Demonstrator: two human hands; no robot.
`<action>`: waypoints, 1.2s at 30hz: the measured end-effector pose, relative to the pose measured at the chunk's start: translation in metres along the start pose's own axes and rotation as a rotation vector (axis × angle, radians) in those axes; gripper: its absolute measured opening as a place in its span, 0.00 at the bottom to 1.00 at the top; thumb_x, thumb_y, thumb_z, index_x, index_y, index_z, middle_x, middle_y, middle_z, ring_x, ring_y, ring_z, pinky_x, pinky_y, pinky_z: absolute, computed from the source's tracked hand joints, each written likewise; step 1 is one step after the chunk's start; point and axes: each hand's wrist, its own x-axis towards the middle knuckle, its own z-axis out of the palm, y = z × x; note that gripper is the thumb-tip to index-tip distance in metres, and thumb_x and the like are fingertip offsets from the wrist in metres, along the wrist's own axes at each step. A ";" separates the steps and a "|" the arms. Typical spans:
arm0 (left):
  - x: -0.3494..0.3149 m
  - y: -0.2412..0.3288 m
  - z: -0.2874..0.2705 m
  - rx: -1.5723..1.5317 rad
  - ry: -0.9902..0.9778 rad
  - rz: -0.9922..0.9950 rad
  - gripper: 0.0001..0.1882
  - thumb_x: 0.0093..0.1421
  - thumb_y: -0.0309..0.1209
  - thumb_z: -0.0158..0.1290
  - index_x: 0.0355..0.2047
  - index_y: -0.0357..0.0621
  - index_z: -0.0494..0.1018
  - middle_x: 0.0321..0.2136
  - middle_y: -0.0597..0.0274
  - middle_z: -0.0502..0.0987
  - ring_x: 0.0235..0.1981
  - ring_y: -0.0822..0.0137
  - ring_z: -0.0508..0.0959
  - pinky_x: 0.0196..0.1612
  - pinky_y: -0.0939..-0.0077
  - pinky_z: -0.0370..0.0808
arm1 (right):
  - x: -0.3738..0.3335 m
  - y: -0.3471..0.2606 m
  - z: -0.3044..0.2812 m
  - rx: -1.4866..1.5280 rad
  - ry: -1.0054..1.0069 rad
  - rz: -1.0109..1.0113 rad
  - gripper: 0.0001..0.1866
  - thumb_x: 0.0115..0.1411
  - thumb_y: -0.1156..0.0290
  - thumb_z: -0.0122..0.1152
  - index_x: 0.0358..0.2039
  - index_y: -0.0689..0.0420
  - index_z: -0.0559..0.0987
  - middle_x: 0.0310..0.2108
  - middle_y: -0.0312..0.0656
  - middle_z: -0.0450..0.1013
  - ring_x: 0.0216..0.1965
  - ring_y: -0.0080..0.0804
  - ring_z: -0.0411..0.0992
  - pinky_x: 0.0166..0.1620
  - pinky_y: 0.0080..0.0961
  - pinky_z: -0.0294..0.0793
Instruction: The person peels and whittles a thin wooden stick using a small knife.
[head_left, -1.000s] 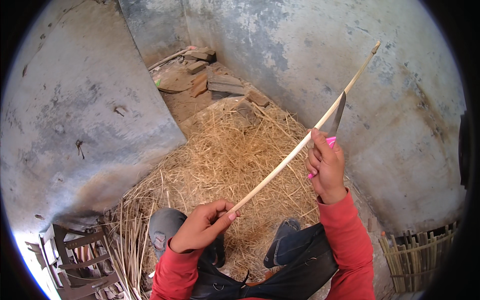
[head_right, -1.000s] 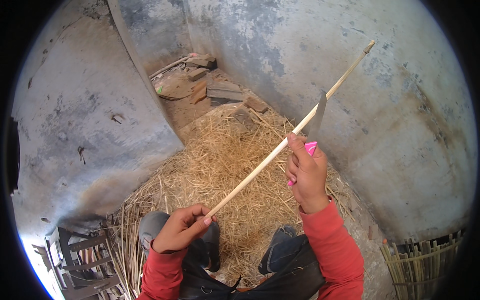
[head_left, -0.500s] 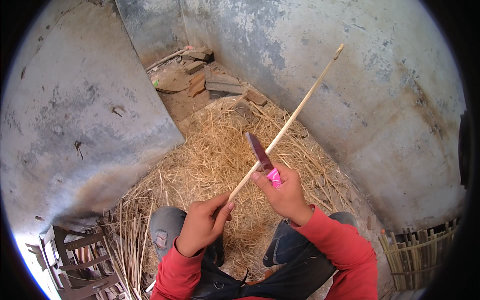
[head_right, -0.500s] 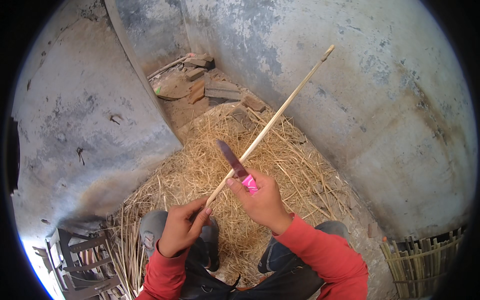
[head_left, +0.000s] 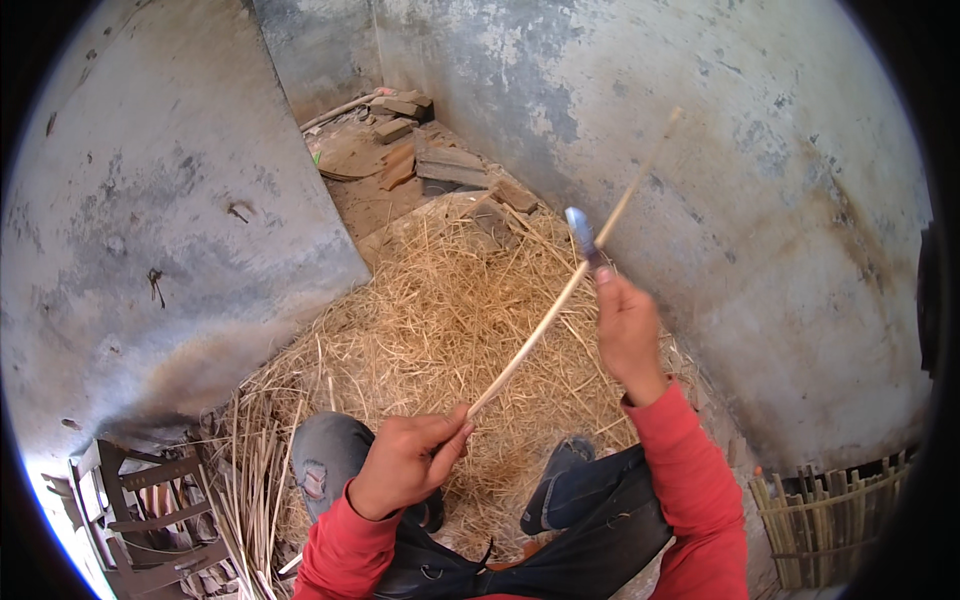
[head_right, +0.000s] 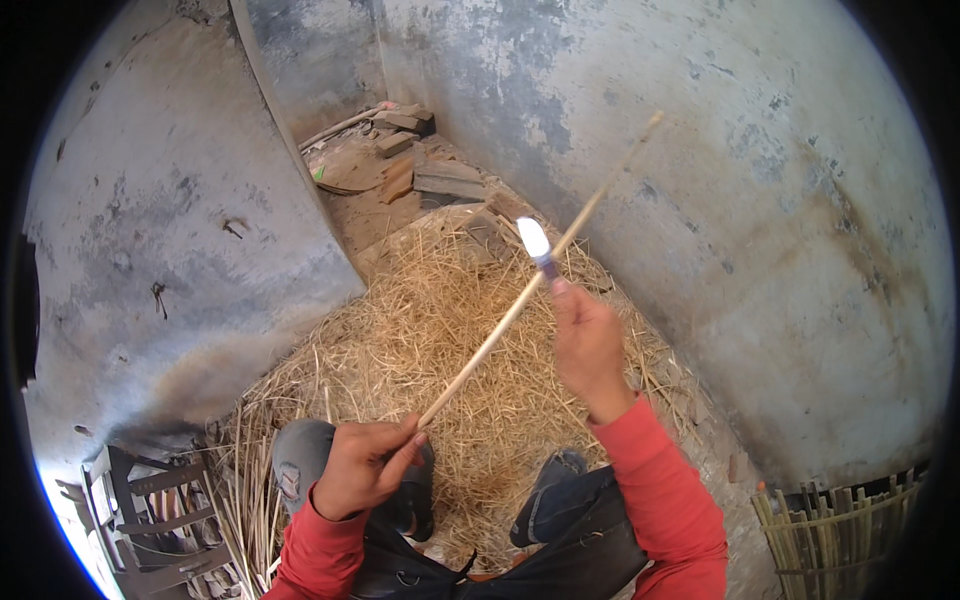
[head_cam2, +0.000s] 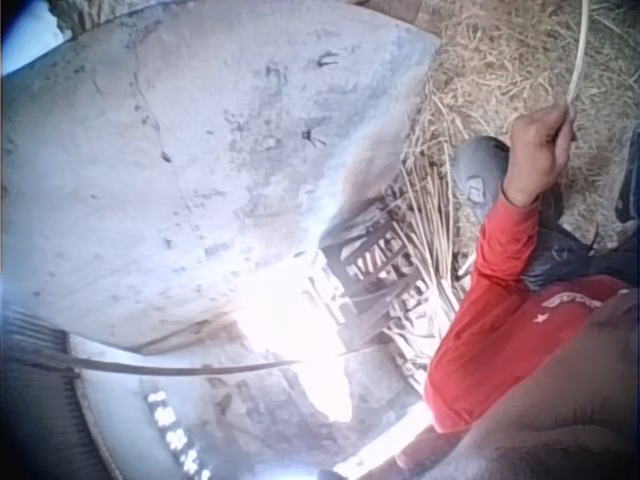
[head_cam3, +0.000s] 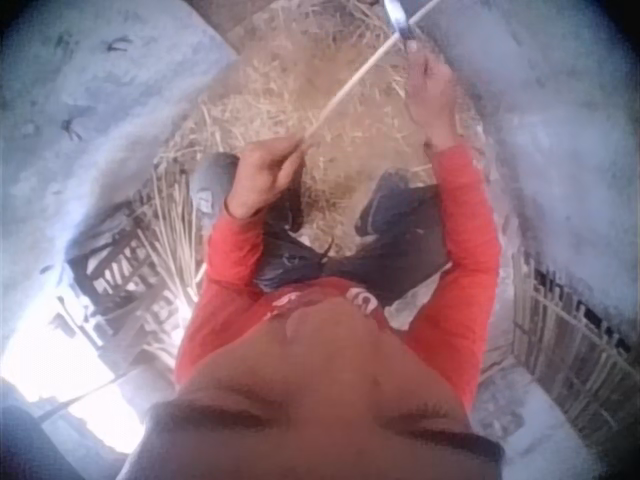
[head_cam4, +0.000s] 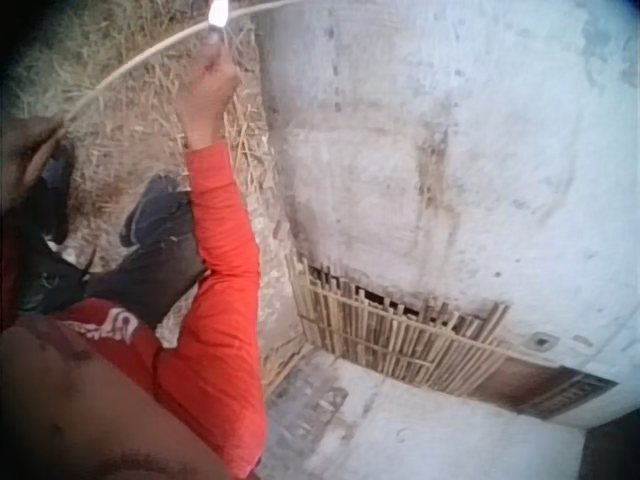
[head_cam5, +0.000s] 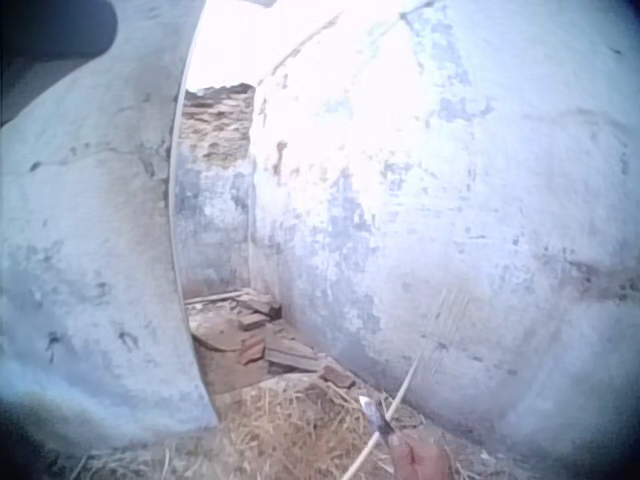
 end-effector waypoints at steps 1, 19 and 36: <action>0.000 0.000 -0.002 -0.003 0.026 -0.019 0.11 0.64 0.22 0.60 0.46 0.31 0.81 0.21 0.49 0.79 0.21 0.57 0.82 0.25 0.68 0.76 | -0.006 -0.002 0.006 -0.001 0.000 0.000 0.24 0.78 0.57 0.49 0.23 0.56 0.71 0.18 0.24 0.58 0.20 0.14 0.55 0.24 0.23 0.54; 0.000 -0.005 -0.010 -0.014 0.081 -0.076 0.10 0.64 0.21 0.61 0.45 0.28 0.82 0.22 0.50 0.82 0.21 0.63 0.84 0.25 0.73 0.78 | -0.027 -0.005 0.009 0.162 -0.255 0.119 0.24 0.76 0.60 0.51 0.23 0.62 0.70 0.15 0.35 0.55 0.19 0.21 0.54 0.24 0.32 0.56; 0.005 0.002 -0.006 -0.014 0.041 -0.128 0.08 0.64 0.23 0.62 0.43 0.32 0.84 0.21 0.56 0.84 0.21 0.71 0.84 0.26 0.79 0.77 | -0.021 -0.002 0.014 0.193 -0.275 0.072 0.28 0.78 0.54 0.47 0.20 0.55 0.69 0.14 0.27 0.61 0.16 0.15 0.57 0.21 0.25 0.55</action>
